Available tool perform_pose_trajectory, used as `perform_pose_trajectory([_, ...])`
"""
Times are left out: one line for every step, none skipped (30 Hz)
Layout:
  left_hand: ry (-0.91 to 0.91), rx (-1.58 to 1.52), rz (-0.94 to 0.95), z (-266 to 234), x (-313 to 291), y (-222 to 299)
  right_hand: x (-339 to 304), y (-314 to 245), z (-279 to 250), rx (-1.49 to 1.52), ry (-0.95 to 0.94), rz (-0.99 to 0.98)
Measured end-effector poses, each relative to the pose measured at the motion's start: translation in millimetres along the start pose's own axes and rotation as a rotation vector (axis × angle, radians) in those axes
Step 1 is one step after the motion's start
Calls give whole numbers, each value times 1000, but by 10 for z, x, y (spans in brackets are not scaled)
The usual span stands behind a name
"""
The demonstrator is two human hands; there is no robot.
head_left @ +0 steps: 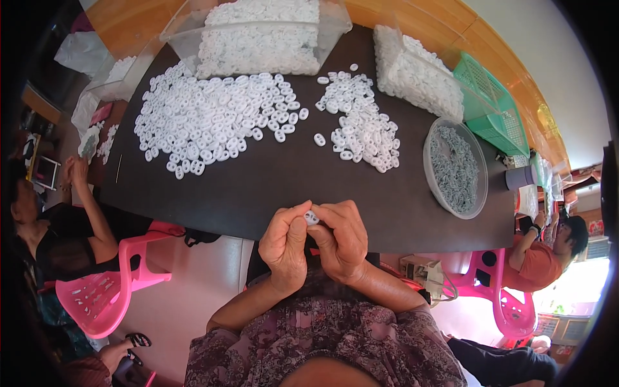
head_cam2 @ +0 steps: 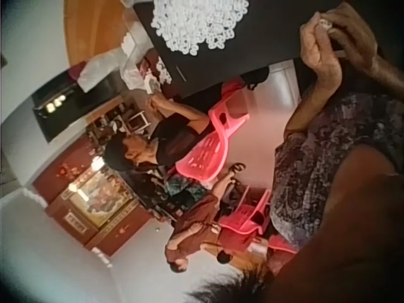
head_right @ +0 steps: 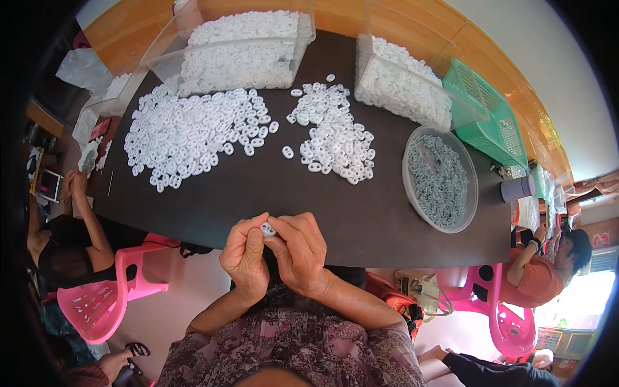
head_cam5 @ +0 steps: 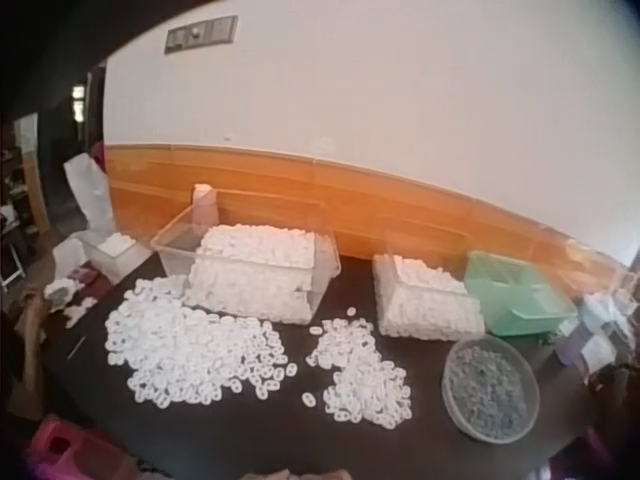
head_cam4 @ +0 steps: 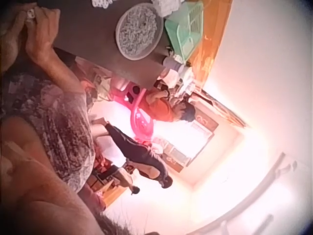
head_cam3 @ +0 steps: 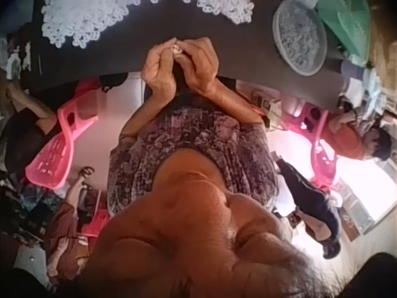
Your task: Assembling small white plastic components with metal pins/screws by hand at a workstation.
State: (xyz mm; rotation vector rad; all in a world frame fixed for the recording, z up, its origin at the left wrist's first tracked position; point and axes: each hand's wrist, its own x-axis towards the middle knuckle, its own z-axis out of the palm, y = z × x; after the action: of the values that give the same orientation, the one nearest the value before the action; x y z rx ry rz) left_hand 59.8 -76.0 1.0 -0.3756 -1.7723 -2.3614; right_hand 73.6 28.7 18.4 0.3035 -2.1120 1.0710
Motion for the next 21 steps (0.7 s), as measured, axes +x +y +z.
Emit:
perform_pose_trajectory([-2, 24, -21, 7, 8, 9, 16, 6, -27, -12, -20, -6])
perform_pose_trajectory([-6, 47, -41, 11, 16, 23, 31, 6, -54, -27, -38, -12])
perform_pose_trajectory([-7, 70, -57, 6, 32, 45, 44, -4, -52, -11, -19, -4])
perform_pose_trajectory([-25, 86, -71, 4, 44, 69, 57, 2, -69, -9, -14, -13])
perform_pose_trajectory([-46, 101, -87, 6, 51, 70, 60, 21, -96, -11, -8, -19])
perform_pose_trajectory([-66, 104, -77, 28, 72, 52, 78, 42, -137, -21, -11, -16])
perform_pose_trajectory([-77, 89, -67, 51, 71, 70, 110, 50, -183, -38, -2, -27])
perform_pose_trajectory([-88, -25, -157, 75, 76, 100, 148, 64, -236, -54, -19, -36])
perform_pose_trajectory([-98, -135, -248, 99, 95, 116, 191, 83, -293, -68, -35, -44])
perform_pose_trajectory([-99, -135, -242, 99, 115, 94, 278, 127, -366, -142, -15, -105])
perform_pose_trajectory([-111, -91, -253, 77, 135, 52, 412, 189, -463, -208, 1, -164])
perform_pose_trajectory([-123, -47, -269, 48, 153, 20, 567, 253, -611, -321, -16, -207])
perform_pose_trajectory([-117, -38, -271, 13, 191, 12, 721, 368, -737, -337, 53, -201])
perform_pose_trajectory([-175, 86, -216, -13, 267, 23, 850, 481, -873, -367, 88, -82])
perform_pose_trajectory([-222, 221, -161, -58, 339, 27, 1048, 595, -975, -375, 122, -38])
perform_pose_trajectory([-238, 284, -121, -75, 413, 29, 1229, 713, -1119, -468, 131, 13])
perform_pose_trajectory([-230, 294, -119, -88, 491, 33, 1421, 909, -1235, -515, 165, -40])
perform_pose_trajectory([-264, 378, -78, -95, 567, 54, 1605, 1103, -1350, -565, 201, -93])
perform_pose_trajectory([-301, 459, -38, -85, 642, 65, 1769, 1276, -1480, -669, 203, -119])
perform_pose_trajectory([-303, 484, 26, -69, 712, 38, 1894, 1410, -1582, -773, 205, -144])
perform_pose_trajectory([-304, 489, 28, -45, 786, 38, 1968, 1507, -1651, -768, 208, -142])
